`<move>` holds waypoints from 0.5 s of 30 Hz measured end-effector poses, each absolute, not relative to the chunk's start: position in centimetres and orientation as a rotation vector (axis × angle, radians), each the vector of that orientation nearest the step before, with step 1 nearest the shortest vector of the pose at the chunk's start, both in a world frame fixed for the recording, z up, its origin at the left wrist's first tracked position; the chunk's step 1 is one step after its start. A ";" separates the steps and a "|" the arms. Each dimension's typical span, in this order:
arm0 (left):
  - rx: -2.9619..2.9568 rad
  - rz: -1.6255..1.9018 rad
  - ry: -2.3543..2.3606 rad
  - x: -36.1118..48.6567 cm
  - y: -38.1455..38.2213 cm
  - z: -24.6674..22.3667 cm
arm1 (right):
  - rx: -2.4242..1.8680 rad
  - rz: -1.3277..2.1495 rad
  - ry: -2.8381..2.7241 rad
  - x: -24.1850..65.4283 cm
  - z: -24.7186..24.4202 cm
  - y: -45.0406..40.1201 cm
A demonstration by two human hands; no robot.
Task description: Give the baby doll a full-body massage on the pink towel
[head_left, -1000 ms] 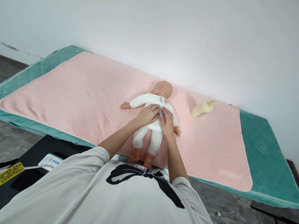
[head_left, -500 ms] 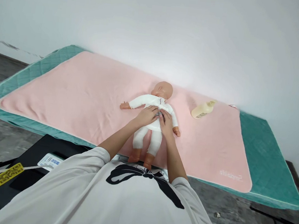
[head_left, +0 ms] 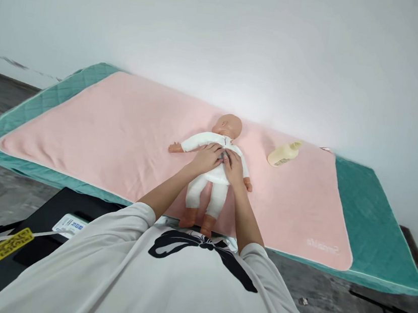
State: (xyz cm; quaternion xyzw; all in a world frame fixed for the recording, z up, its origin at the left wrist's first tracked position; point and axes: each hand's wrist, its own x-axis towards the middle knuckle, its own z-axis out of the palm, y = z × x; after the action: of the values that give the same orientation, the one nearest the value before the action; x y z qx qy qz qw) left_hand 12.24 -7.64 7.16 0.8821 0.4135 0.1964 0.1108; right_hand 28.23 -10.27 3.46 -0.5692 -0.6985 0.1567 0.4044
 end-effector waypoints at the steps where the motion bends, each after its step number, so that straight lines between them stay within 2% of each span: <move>1: 2.584 0.570 1.213 12.3 -7.5 7.1 | -1.442 0.401 -1.768 28.2 3.4 -10.2; 10: 2.543 0.559 1.161 11.6 -6.7 7.0 | -1.436 0.426 -1.755 28.2 2.8 -9.9; 15: 2.552 0.687 1.143 11.9 -6.3 7.6 | -1.432 0.399 -1.732 28.5 3.6 -9.5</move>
State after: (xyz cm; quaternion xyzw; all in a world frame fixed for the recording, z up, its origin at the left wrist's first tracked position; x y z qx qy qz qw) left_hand 11.90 -6.29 7.63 0.8787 0.3934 0.2366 0.1307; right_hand 28.49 -9.46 3.60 -0.5704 -0.6899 0.1591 0.4164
